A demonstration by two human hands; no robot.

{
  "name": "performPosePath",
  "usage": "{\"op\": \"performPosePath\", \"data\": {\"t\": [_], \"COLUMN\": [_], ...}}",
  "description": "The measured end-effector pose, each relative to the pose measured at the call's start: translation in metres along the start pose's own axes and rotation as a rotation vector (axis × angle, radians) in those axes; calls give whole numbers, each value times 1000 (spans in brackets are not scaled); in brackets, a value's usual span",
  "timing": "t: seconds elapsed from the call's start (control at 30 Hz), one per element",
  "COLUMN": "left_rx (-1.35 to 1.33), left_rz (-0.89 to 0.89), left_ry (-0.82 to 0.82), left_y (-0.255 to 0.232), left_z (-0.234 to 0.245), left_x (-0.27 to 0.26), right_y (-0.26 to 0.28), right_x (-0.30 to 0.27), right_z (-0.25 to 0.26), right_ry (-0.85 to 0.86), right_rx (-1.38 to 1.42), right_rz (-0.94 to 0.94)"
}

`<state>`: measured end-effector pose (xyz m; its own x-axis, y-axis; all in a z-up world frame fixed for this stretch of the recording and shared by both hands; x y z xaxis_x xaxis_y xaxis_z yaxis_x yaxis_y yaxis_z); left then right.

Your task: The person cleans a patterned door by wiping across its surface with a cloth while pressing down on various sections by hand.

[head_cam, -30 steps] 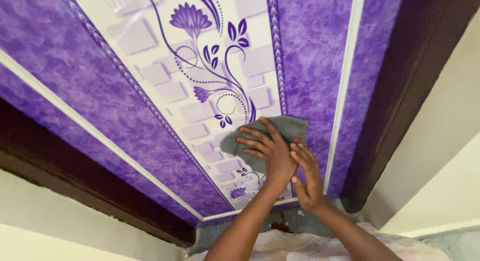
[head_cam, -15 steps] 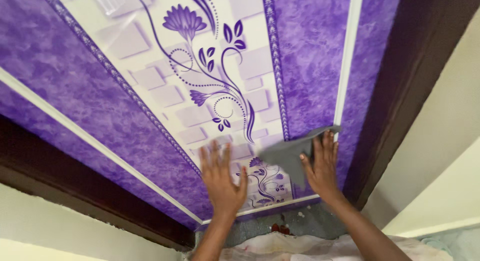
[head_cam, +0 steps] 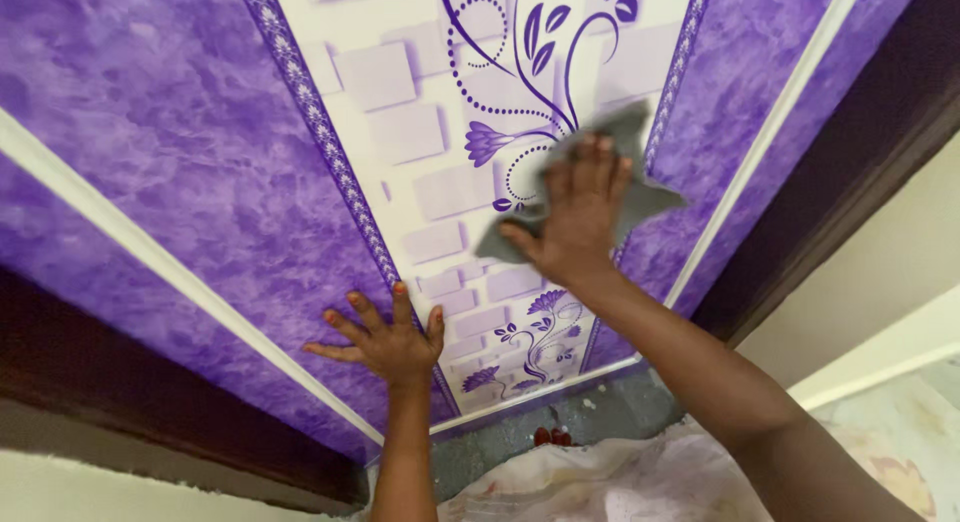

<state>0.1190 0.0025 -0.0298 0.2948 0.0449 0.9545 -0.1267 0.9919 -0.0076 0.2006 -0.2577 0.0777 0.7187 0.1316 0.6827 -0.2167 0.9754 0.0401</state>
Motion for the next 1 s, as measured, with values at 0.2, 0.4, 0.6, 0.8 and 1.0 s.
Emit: {"op": "performPosePath", "data": {"t": [0.2,0.4,0.6,0.8,1.0], "left_rx": [57,12,70,-13,14], "left_rz": [21,-9,-66,-5,35], "left_ry": [44,67,200,202,70], "left_y": [3,6,16,16,11], "left_z": [0,1,-4,-1,2], "left_x": [-3,-6,-16,-20,-11], "right_y": [181,123,-89,-211,-193], "right_x": [12,81,106,46,-66], "right_z": [34,98,153,109,8], "right_ry": [-352,-402,-515,-750,-778], "right_rx": [177,178,-27,187,608], "right_rz": [650,449,-134,-193,-236]}}
Point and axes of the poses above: each hand's wrist, its own x-axis towards the middle knuckle, its own z-axis out of the back of the hand, y = z × x, the point moved 8 cm from there along x, towards the middle knuckle, and after that the axes turned 4 degrees about x, right-handed, at the moved point
